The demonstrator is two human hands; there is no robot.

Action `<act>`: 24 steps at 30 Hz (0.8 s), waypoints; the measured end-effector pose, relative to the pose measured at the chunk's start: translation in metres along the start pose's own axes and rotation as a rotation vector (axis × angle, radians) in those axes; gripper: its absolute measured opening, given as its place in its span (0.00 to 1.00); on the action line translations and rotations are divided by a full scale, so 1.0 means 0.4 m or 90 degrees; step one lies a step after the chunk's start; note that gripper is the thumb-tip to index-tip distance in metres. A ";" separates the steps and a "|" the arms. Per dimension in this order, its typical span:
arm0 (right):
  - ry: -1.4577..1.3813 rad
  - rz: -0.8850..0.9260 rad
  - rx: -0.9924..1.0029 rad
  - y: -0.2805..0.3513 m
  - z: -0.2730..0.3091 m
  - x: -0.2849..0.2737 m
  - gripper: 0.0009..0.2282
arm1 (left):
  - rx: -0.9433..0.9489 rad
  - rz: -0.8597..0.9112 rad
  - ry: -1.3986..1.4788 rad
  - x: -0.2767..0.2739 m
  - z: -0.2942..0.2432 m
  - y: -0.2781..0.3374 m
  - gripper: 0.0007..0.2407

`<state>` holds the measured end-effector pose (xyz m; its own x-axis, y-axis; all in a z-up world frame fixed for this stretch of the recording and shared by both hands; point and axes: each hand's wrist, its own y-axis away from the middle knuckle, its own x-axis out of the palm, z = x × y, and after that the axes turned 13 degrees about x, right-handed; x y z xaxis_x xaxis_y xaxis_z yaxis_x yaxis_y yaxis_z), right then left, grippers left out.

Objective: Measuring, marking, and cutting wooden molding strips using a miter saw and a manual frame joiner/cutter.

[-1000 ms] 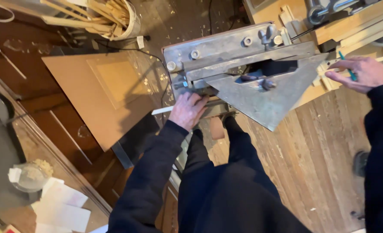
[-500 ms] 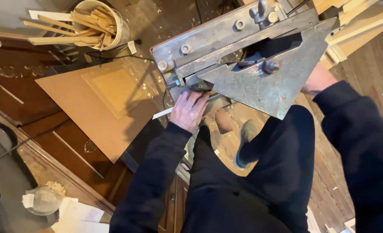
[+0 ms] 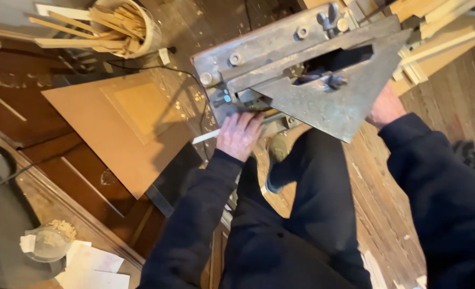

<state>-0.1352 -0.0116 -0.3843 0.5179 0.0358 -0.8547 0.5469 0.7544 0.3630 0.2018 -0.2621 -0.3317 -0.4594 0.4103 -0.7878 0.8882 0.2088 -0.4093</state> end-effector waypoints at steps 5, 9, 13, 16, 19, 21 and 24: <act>0.060 -0.076 -0.190 -0.002 0.066 -0.037 0.15 | 0.008 0.005 -0.037 0.007 0.006 0.012 0.13; 0.094 -0.038 -0.167 0.008 0.116 -0.068 0.11 | -0.014 -0.006 -0.033 0.000 0.003 0.004 0.13; 0.058 -0.033 -0.189 0.009 0.168 -0.098 0.09 | -0.007 -0.002 -0.014 -0.008 -0.001 0.004 0.14; 0.042 -0.028 -0.207 -0.007 0.172 -0.100 0.09 | 0.000 -0.008 -0.017 -0.004 0.005 0.003 0.13; 0.032 -0.025 -0.212 0.004 0.165 -0.100 0.11 | -0.004 0.003 -0.023 0.001 -0.001 0.006 0.14; 0.023 -0.033 -0.225 0.002 0.154 -0.091 0.12 | -0.017 0.011 -0.033 -0.001 -0.005 0.008 0.14; 0.001 -0.053 -0.208 -0.001 0.098 -0.058 0.14 | 0.023 0.010 -0.066 0.002 -0.004 -0.001 0.14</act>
<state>-0.1215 -0.0386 -0.3503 0.4787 -0.0334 -0.8773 0.3467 0.9253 0.1539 0.2011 -0.2606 -0.3314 -0.4444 0.3193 -0.8370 0.8958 0.1692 -0.4110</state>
